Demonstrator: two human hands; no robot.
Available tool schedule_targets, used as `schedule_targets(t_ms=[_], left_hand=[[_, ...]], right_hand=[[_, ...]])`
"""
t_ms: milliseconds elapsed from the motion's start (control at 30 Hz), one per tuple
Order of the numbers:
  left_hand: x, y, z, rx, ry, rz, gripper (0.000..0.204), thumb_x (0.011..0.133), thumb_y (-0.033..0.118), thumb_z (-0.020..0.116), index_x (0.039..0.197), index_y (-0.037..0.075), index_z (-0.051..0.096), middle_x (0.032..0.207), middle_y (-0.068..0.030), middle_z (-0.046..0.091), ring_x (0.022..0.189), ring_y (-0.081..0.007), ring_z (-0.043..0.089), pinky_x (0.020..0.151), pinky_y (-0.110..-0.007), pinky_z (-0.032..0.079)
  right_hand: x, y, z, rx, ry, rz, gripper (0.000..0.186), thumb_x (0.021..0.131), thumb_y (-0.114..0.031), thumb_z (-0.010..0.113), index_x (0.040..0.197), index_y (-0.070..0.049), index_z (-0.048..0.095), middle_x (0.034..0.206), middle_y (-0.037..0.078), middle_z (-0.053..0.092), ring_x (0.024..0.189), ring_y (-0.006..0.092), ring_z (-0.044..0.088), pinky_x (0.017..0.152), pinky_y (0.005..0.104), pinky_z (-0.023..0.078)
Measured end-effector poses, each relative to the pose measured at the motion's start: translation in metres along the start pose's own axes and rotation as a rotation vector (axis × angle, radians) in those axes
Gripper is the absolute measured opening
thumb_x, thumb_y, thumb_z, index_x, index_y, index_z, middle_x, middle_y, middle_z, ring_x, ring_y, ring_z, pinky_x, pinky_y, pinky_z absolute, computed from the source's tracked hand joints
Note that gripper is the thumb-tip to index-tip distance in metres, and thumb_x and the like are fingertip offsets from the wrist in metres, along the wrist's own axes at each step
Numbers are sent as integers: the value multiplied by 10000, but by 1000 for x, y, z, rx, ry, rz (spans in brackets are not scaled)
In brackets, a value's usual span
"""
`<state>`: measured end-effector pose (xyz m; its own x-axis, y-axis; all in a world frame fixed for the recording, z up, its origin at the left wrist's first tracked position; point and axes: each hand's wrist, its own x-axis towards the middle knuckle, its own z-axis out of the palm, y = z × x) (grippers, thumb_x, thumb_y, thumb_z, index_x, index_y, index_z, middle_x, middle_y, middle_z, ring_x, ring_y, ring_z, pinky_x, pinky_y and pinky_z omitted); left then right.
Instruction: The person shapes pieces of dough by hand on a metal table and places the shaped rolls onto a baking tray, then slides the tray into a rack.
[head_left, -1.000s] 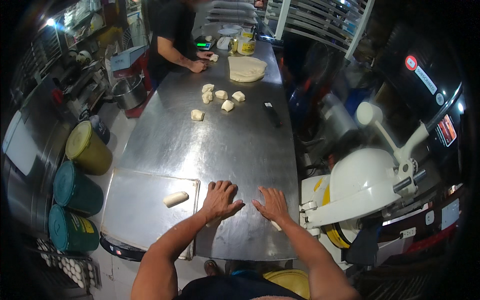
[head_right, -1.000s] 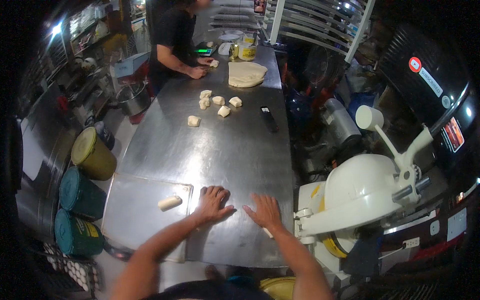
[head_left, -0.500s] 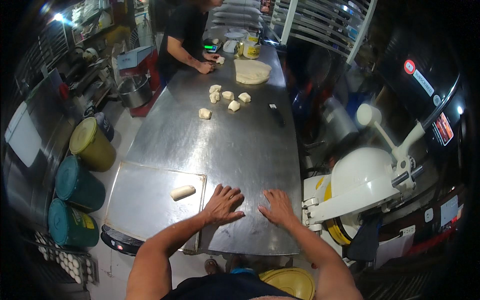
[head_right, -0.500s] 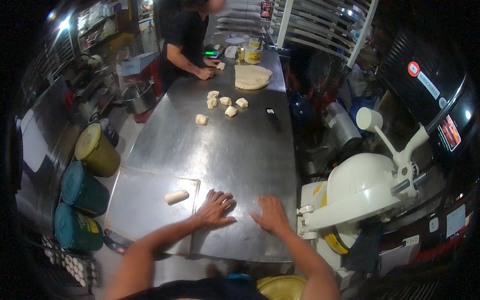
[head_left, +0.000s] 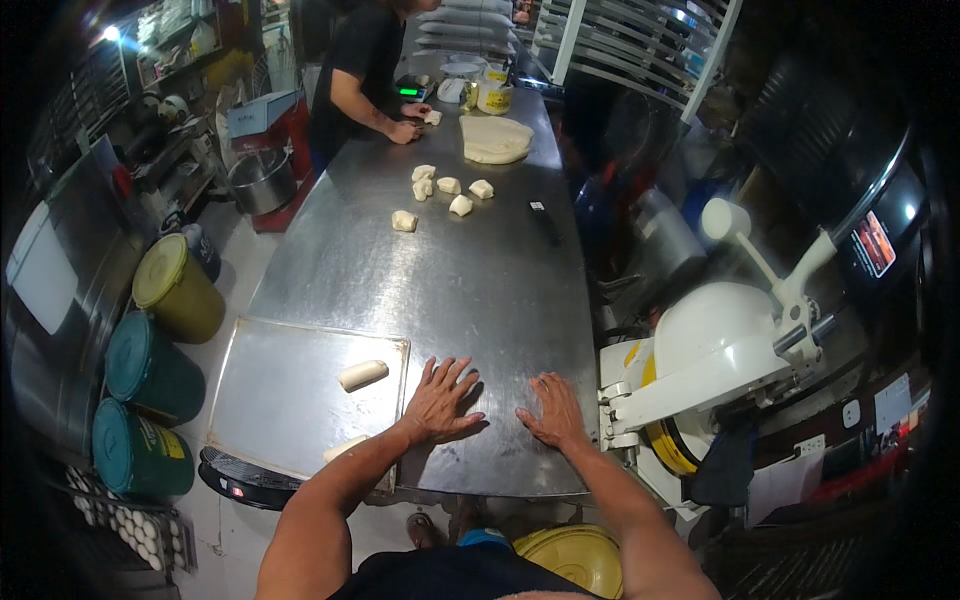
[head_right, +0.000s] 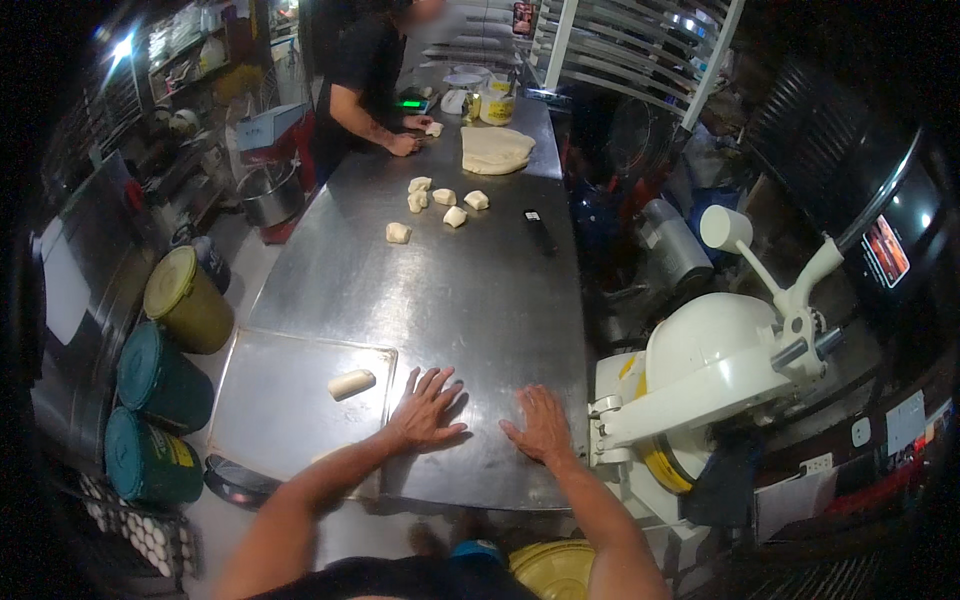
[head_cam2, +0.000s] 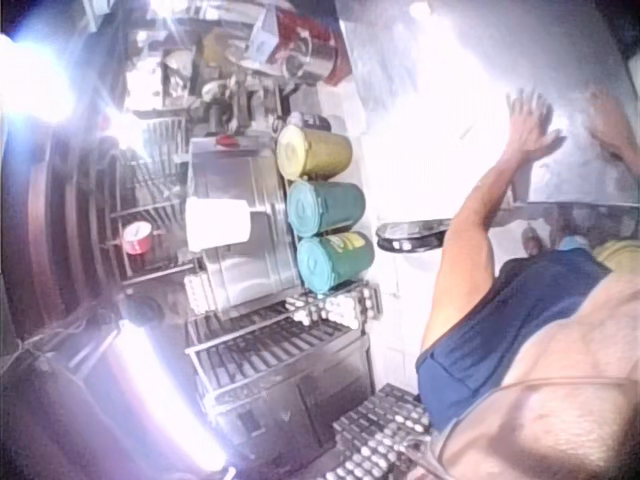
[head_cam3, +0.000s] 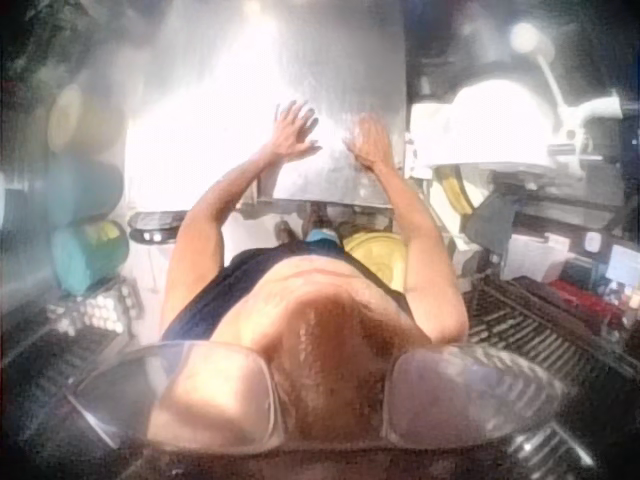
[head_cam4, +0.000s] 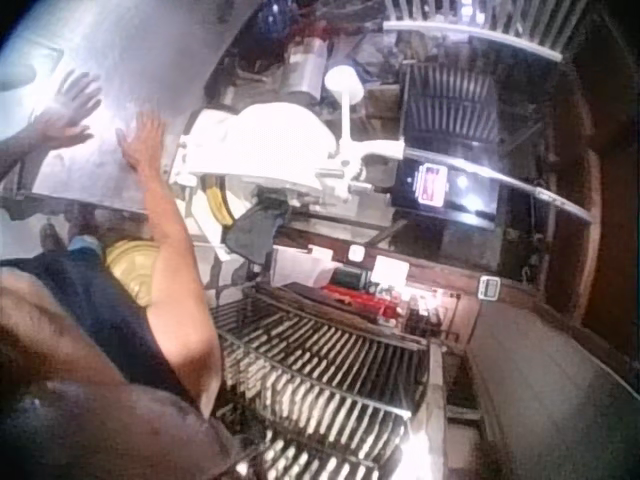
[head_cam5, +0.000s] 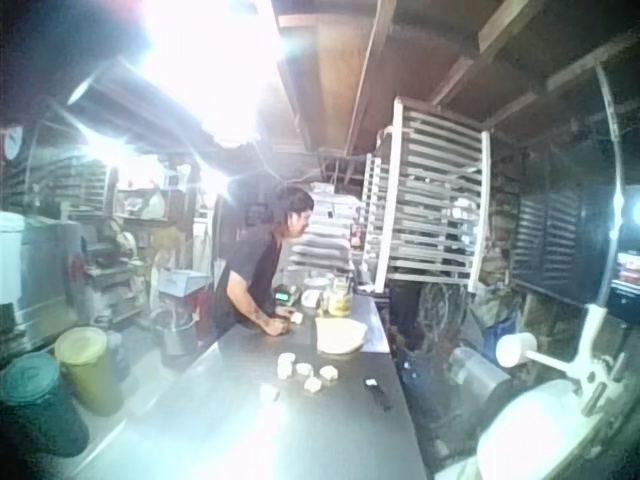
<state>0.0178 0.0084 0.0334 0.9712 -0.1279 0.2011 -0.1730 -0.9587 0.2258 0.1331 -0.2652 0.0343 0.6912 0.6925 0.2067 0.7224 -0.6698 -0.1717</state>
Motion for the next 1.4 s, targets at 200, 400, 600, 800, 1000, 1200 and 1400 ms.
schedule_targets(t_ms=[200, 400, 600, 800, 1000, 1200, 1400], left_hand=[[14, -16, -20, -230, -130, -20, 605, 943, 576, 628, 1278, 71, 637, 1149, -187, 690, 1111, -365, 651, 996, -460, 512], [53, -46, 11, -308, -15, -17, 322, 906, 416, 632, 911, 103, 707, 816, -132, 711, 774, -332, 692, 749, -464, 539], [21, -29, 21, -58, 188, -51, 596, 910, 607, 627, 1170, 72, 660, 1170, -151, 633, 1104, -344, 596, 994, -486, 446], [6, -21, 3, -134, -103, -75, 472, 910, 563, 662, 943, 99, 745, 934, -70, 701, 905, -269, 680, 771, -416, 559], [31, -40, 22, -70, -25, -71, 425, 906, 532, 673, 938, 113, 739, 891, -21, 694, 860, -214, 670, 759, -366, 557], [-16, -14, 15, 29, 73, -17, 689, 932, 658, 608, 1251, 49, 644, 1242, -169, 624, 1103, -333, 628, 853, -426, 573], [16, -32, 23, -10, 97, 2, 392, 924, 523, 680, 921, 141, 768, 880, -19, 698, 811, -203, 695, 714, -374, 577]], right_hand=[[-1, 20, -19, 330, -214, 84, 649, 922, -439, 671, 1424, -44, 552, 1315, 208, 659, 1273, 395, 573, 1137, 507, 388], [55, 21, 5, 40, -123, 130, 539, 942, -419, 631, 1400, -135, 602, 1191, 222, 696, 1091, 402, 632, 949, 534, 492], [25, 4, 14, 28, 121, -81, 513, 917, -430, 674, 1247, -37, 683, 1152, 183, 680, 1069, 393, 610, 946, 507, 473], [-5, 12, 4, 60, -34, -25, 331, 921, -393, 664, 1011, -75, 687, 970, 117, 669, 947, 335, 603, 828, 487, 455], [40, 19, 14, 126, 33, -44, 280, 915, -382, 655, 866, -107, 637, 897, 66, 666, 903, 296, 594, 814, 439, 456], [1, 18, 8, 17, 326, -248, 371, 920, -457, 644, 920, -87, 682, 940, 104, 670, 877, 297, 597, 811, 433, 462], [22, 19, 22, 76, 142, -149, 439, 923, -446, 658, 673, -109, 530, 707, 55, 566, 733, 310, 563, 686, 447, 440]])
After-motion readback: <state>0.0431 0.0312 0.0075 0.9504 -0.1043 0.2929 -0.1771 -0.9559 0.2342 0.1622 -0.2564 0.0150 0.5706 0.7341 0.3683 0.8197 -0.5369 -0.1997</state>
